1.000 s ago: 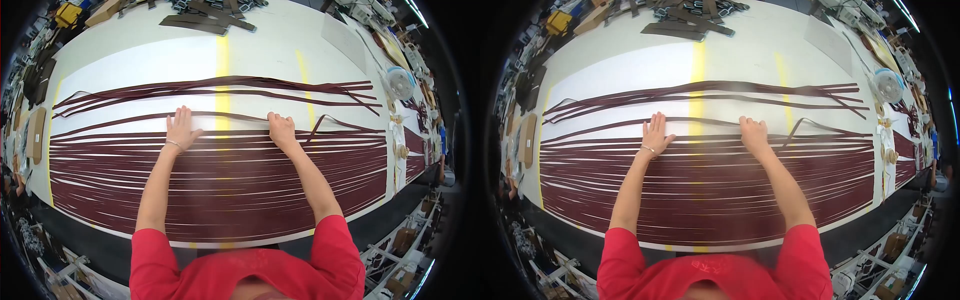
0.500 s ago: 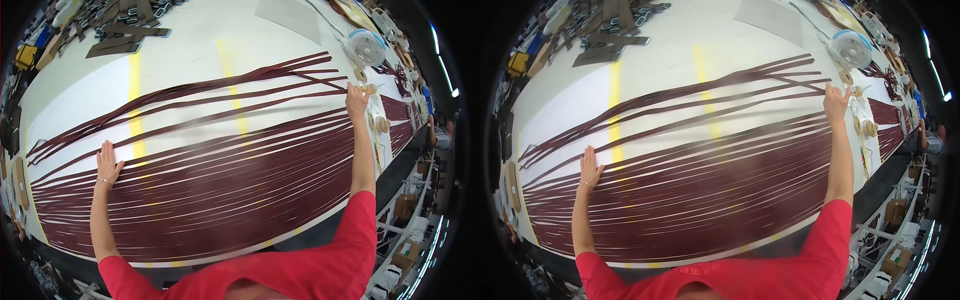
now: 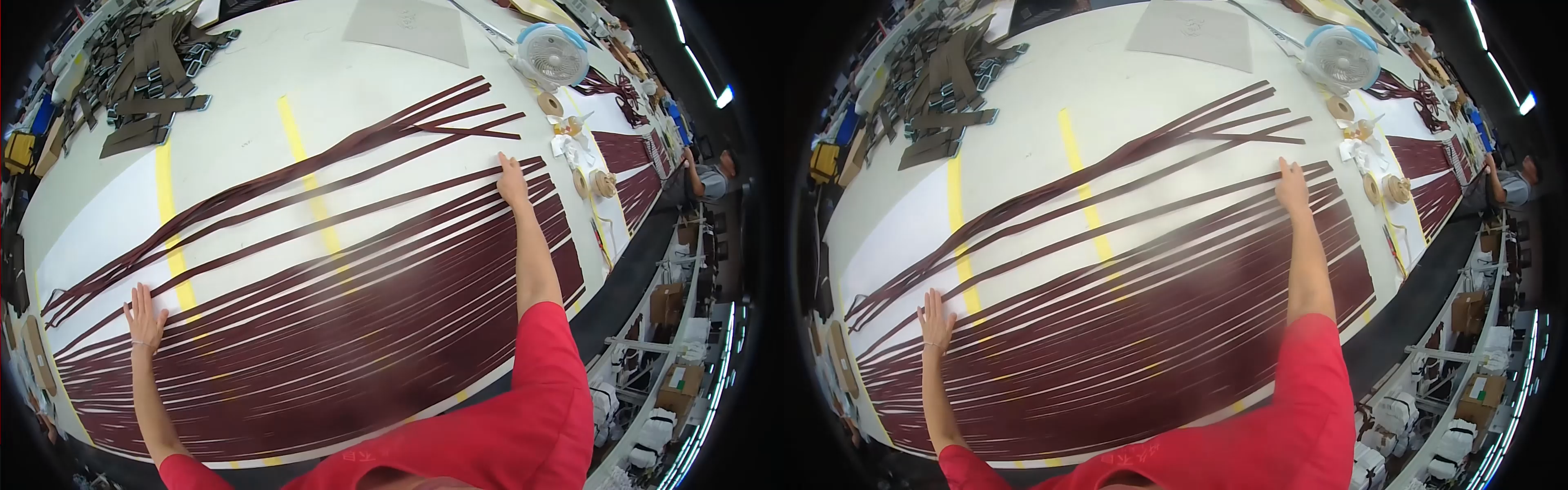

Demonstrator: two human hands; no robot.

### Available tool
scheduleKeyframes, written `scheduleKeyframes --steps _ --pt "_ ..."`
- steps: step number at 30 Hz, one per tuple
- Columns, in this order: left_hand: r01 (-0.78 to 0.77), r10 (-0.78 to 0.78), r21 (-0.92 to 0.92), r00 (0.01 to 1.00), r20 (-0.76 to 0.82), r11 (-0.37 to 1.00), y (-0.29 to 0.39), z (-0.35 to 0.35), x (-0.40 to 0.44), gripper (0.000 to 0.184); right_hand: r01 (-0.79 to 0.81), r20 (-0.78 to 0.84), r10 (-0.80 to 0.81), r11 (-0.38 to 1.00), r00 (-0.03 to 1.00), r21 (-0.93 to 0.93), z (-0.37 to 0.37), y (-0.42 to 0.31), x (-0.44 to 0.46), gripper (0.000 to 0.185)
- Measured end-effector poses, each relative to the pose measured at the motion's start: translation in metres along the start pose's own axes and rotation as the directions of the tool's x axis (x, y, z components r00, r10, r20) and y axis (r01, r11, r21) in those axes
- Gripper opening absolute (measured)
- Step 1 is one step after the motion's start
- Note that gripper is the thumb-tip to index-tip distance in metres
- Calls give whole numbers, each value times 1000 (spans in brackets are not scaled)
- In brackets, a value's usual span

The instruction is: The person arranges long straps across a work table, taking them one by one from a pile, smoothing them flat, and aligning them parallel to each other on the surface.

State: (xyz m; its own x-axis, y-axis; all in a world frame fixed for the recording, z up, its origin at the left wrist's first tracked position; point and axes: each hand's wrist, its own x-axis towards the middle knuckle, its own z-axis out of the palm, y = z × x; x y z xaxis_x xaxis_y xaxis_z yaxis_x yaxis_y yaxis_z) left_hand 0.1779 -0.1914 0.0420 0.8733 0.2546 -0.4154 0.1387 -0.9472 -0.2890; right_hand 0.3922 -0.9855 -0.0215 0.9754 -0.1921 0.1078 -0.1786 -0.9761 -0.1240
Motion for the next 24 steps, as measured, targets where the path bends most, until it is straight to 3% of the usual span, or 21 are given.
scheduleKeyframes --steps 2,4,6,7,10,13,14,16,17,20,24 --pt "-83 61 -112 980 -189 990 3 20 0 67 63 -152 -46 992 987 108 -11 -8 -3 54" --pt "-207 162 -157 952 -259 966 28 13 -9 66 82 -79 -73 989 994 127 -16 -30 -15 50" --pt "-205 165 -169 961 -221 964 44 8 -15 68 113 104 -99 983 990 -142 -5 -34 -29 52" --pt "-204 170 -157 964 -205 966 44 14 -15 68 88 117 -62 968 991 -235 -17 -46 -40 52" --pt "-266 215 -152 934 -286 952 39 26 -23 66 -18 168 43 989 985 -147 -23 -36 -42 47" --pt "-329 228 -177 874 -430 928 37 29 -27 61 -49 180 115 940 977 -338 -38 -56 -47 48" --pt "-345 217 -171 832 -510 923 43 25 -27 59 -21 108 53 960 993 -281 -27 -55 -46 47" --pt "-325 193 -191 843 -502 926 58 22 -23 61 182 32 -180 981 983 -62 -9 -81 -56 47" --pt "-328 203 -175 841 -502 928 67 23 -20 62 272 92 -265 960 960 -67 -13 -108 -74 50" --pt "-372 313 -127 888 -335 919 84 22 -22 65 390 259 -367 920 893 -45 -10 -144 -113 51" --pt "-385 339 -63 870 -358 921 83 32 -27 67 409 217 -382 908 898 -96 -15 -141 -130 50"
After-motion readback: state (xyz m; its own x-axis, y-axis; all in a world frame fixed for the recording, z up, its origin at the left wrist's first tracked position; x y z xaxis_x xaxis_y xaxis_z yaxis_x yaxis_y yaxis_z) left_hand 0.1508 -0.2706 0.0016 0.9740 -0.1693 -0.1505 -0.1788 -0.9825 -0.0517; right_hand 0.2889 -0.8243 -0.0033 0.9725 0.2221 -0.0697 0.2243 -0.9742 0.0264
